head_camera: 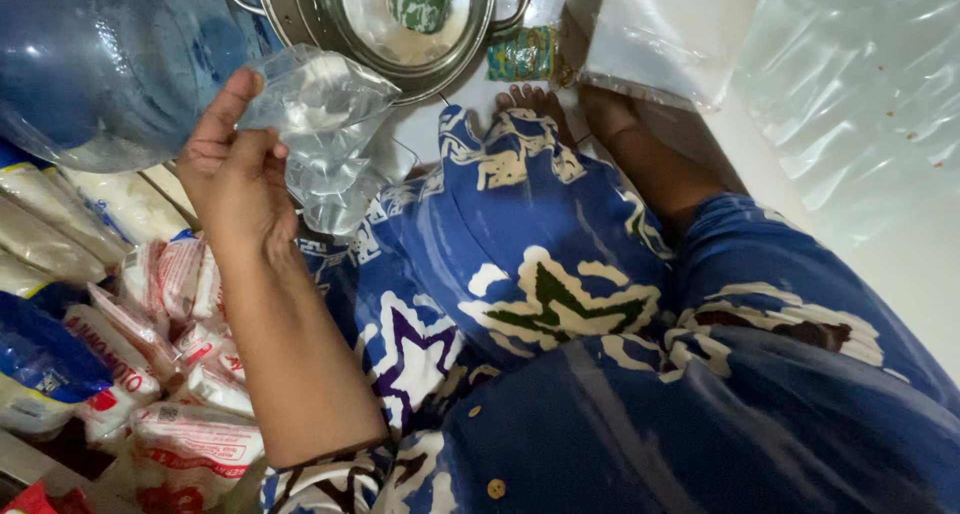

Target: The person fills small plastic bags with water from a cup and ties each bag shut with a rubber band.

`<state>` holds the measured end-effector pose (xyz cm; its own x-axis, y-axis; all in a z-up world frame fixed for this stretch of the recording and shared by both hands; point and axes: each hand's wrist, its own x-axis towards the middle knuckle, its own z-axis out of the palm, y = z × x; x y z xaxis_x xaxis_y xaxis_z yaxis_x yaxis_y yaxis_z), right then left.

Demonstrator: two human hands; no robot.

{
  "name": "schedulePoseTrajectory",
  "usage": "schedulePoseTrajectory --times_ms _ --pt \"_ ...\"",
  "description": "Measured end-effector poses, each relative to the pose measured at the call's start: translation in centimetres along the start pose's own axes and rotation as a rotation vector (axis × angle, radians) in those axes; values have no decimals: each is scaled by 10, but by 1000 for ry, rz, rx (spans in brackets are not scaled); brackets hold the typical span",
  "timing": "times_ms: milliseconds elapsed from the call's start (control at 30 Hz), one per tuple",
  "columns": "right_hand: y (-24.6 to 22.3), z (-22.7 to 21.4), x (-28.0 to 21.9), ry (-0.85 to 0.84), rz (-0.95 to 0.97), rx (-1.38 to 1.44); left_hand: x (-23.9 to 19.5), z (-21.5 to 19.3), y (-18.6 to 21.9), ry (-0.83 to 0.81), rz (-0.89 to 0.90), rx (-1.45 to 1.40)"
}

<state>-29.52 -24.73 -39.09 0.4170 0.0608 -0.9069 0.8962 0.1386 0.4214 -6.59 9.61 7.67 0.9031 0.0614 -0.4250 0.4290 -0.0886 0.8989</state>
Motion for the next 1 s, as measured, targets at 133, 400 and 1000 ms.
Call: schedulePoseTrajectory --times_ms 133,400,1000 --pt "25 -3 -31 -11 109 -103 -4 1 0 -31 20 19" --pt "47 -20 -64 145 -36 131 -4 5 -9 -33 3 0" --pt "219 12 -207 1437 -453 2705 22 56 -32 -118 201 -32"
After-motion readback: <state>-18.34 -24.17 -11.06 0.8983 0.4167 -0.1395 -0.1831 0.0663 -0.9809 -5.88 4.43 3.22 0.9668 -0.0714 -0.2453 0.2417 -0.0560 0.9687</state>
